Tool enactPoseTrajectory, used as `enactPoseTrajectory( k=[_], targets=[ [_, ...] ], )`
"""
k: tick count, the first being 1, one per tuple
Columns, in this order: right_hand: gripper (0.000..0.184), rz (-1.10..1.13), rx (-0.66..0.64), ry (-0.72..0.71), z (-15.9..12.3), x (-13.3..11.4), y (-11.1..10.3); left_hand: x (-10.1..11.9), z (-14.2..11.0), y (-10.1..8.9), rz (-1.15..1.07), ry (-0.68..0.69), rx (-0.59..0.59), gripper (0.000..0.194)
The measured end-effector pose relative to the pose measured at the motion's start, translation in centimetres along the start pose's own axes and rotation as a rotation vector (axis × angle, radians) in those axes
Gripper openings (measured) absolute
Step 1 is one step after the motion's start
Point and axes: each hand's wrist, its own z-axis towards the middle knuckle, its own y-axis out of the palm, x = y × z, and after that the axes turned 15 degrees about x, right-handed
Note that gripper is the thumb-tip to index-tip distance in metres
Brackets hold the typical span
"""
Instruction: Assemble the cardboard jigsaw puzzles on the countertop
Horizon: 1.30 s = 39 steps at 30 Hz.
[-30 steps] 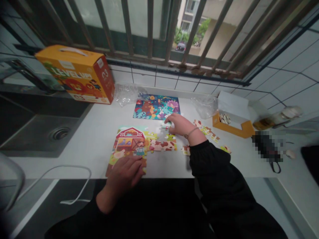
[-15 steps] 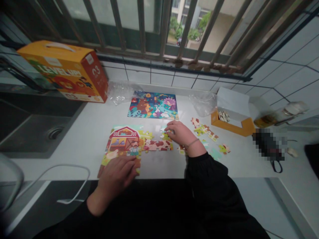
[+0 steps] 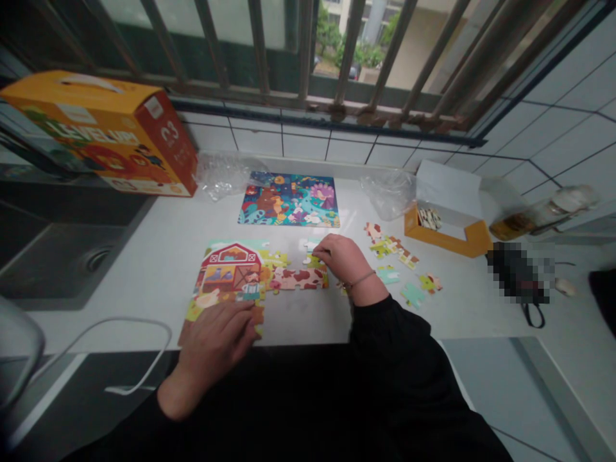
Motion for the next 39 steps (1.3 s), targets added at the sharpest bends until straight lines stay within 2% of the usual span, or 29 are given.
enactPoseTrajectory(
  k=[12,19,27,33,39],
  targets=[
    [0.020,-0.013,-0.009,-0.085,-0.1,-0.2,-0.1,0.1,0.1,0.0,0.013,0.007,-0.014,0.008],
    [0.019,-0.010,-0.051,-0.097,0.1,-0.6,-0.3,-0.1,-0.1,0.0,-0.004,0.004,-0.021,0.008],
    [0.020,0.011,-0.035,-0.091,-0.1,-0.2,0.1,0.0,-0.1,0.0,-0.010,0.000,-0.011,0.010],
    [0.037,0.002,-0.014,-0.130,-0.3,0.4,0.6,-0.1,-0.2,0.2,-0.005,-0.003,-0.009,0.009],
    [0.035,-0.011,-0.008,-0.134,-0.4,0.8,0.8,-0.1,-0.3,0.1,-0.017,0.012,-0.007,0.009]
  ],
)
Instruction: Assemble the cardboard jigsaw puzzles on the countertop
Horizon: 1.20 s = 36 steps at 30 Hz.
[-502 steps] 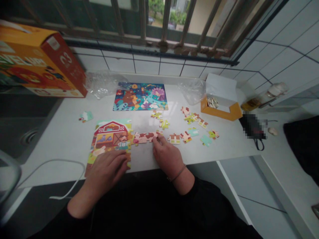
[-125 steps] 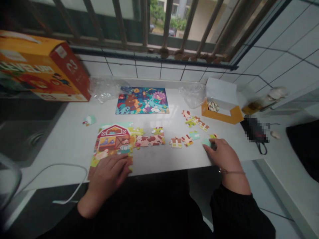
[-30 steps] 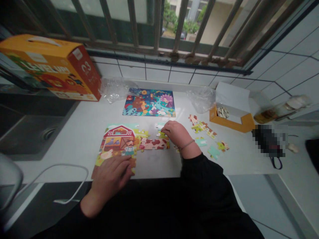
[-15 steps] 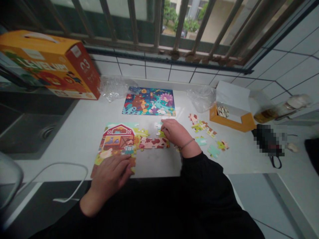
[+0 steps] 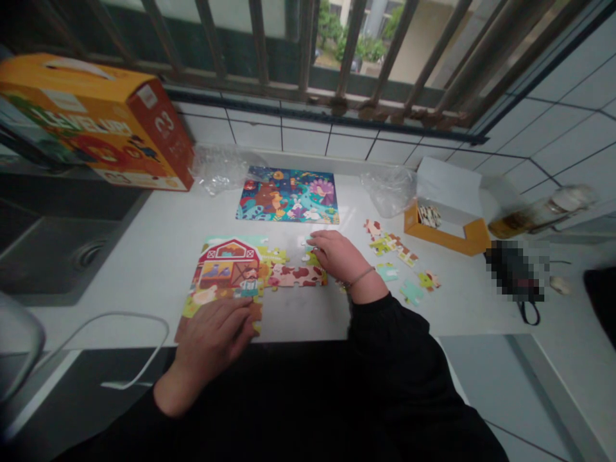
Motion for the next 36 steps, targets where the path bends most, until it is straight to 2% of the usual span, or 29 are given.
enactPoseTrajectory(
  k=[6,10,13,16,19,21,23,26,28,30,33,36],
  targets=[
    [0.036,-0.142,-0.087,0.057,0.2,-1.7,0.0,0.0,0.4,0.0,0.024,0.024,0.023,0.004],
    [0.053,-0.253,-0.178,0.065,0.0,-3.6,0.7,-0.2,0.3,0.0,0.016,0.029,0.022,0.005],
    [0.057,-0.275,-0.201,0.083,0.0,-4.6,0.8,-0.3,0.2,0.1,0.019,0.030,0.021,0.006],
    [0.056,-0.265,-0.164,0.093,-0.3,-4.5,-0.5,-0.4,0.1,0.2,0.024,0.040,0.024,0.008],
    [0.055,-0.302,0.034,0.157,-2.3,-2.6,-3.4,-0.4,0.1,0.3,0.019,0.051,0.026,0.008],
    [0.048,-0.380,0.154,0.270,-4.8,-0.3,-5.9,-0.4,0.1,0.3,0.017,0.050,0.024,0.008],
    [0.043,-0.493,0.184,0.407,-8.1,2.4,-8.4,-0.4,0.1,0.3,0.017,0.043,0.021,0.008],
    [0.041,-0.650,0.138,0.603,-12.7,6.3,-11.0,-0.4,0.1,0.2,0.015,0.041,0.021,0.006],
    [0.045,-0.656,0.120,0.650,-14.8,8.1,-11.9,-0.4,0.3,0.2,0.020,0.055,0.034,0.006],
    [0.047,-0.600,0.145,0.643,-15.7,9.1,-12.1,-0.5,0.4,0.2,0.027,0.072,0.047,0.006],
    [0.048,-0.475,0.184,0.606,-15.2,10.0,-11.8,-0.5,0.5,0.2,0.026,0.085,0.041,0.006],
    [0.046,-0.398,0.139,0.613,-14.0,10.7,-11.9,-0.5,0.5,0.2,0.026,0.071,0.029,0.007]
  ],
)
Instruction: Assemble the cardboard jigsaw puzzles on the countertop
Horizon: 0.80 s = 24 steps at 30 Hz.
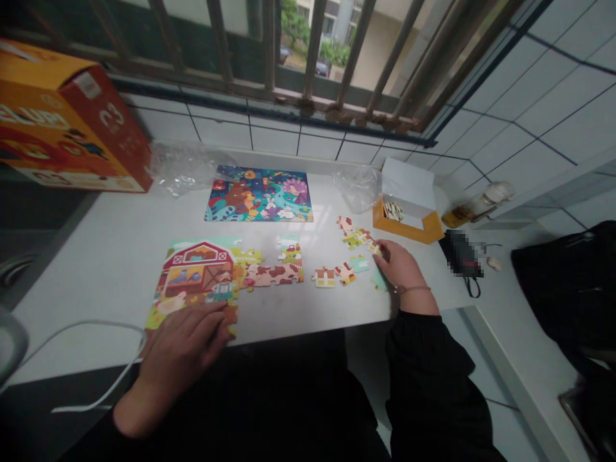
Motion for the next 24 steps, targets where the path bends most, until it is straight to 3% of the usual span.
enactPoseTrajectory(
  k=[4,7,13,16,20,24],
  targets=[
    [0.036,-0.016,-0.065,-0.013,1.6,-0.1,-0.6,0.1,-0.1,0.0,-0.007,-0.019,-0.006,0.007],
    [0.038,-0.005,-0.086,-0.006,1.8,-0.4,-1.2,0.1,-0.3,0.0,-0.002,-0.032,-0.006,0.006],
    [0.050,0.011,-0.024,0.085,0.0,-1.2,-2.4,0.1,-0.5,0.1,-0.022,-0.052,-0.011,0.008],
    [0.048,0.044,0.030,0.061,-1.2,-2.4,-3.0,0.1,-0.5,0.1,-0.020,-0.057,-0.006,0.009],
    [0.042,0.189,0.057,-0.104,-3.4,-6.3,-3.3,0.2,-0.5,0.1,-0.005,-0.057,-0.018,0.007],
    [0.035,0.391,-0.023,-0.329,-6.7,-12.7,-2.3,0.3,-0.4,0.0,-0.010,-0.045,-0.026,0.007]
  ],
)
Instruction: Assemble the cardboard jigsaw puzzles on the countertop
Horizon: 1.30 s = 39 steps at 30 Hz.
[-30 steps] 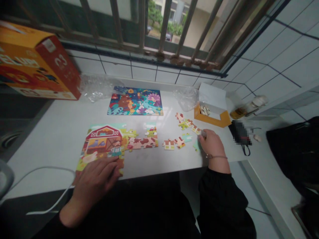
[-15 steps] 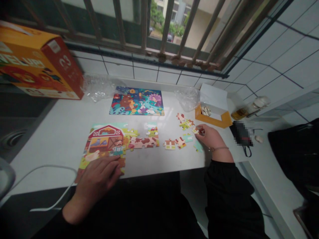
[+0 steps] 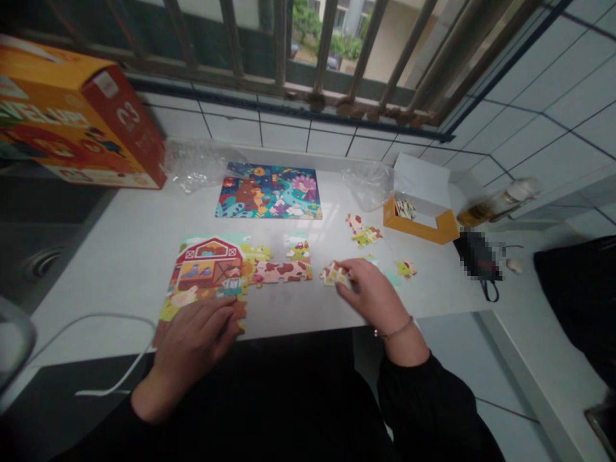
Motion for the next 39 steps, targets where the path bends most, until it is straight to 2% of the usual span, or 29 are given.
enactPoseTrajectory(
  k=[5,8,11,15,23,39],
  targets=[
    [0.043,0.265,-0.094,-0.178,-1.6,-6.8,5.4,0.3,0.2,-0.2,0.010,0.005,0.017,0.006],
    [0.042,0.290,-0.099,-0.223,-2.0,-9.0,7.7,0.4,0.1,-0.4,0.007,-0.002,0.022,0.005],
    [0.035,0.302,-0.083,-0.225,-2.0,-10.0,8.9,0.4,0.0,-0.5,-0.004,0.001,0.022,0.006],
    [0.024,0.321,-0.081,-0.263,-2.1,-10.3,9.5,0.3,-0.2,-0.6,-0.021,-0.012,0.013,0.007],
    [0.018,0.321,-0.123,-0.355,-2.3,-9.9,9.3,0.7,0.2,-0.9,-0.069,0.009,0.025,0.007],
    [0.013,0.274,-0.146,-0.377,-2.0,-10.1,9.1,0.4,-0.3,-1.1,-0.092,0.077,0.013,0.010]
  ],
)
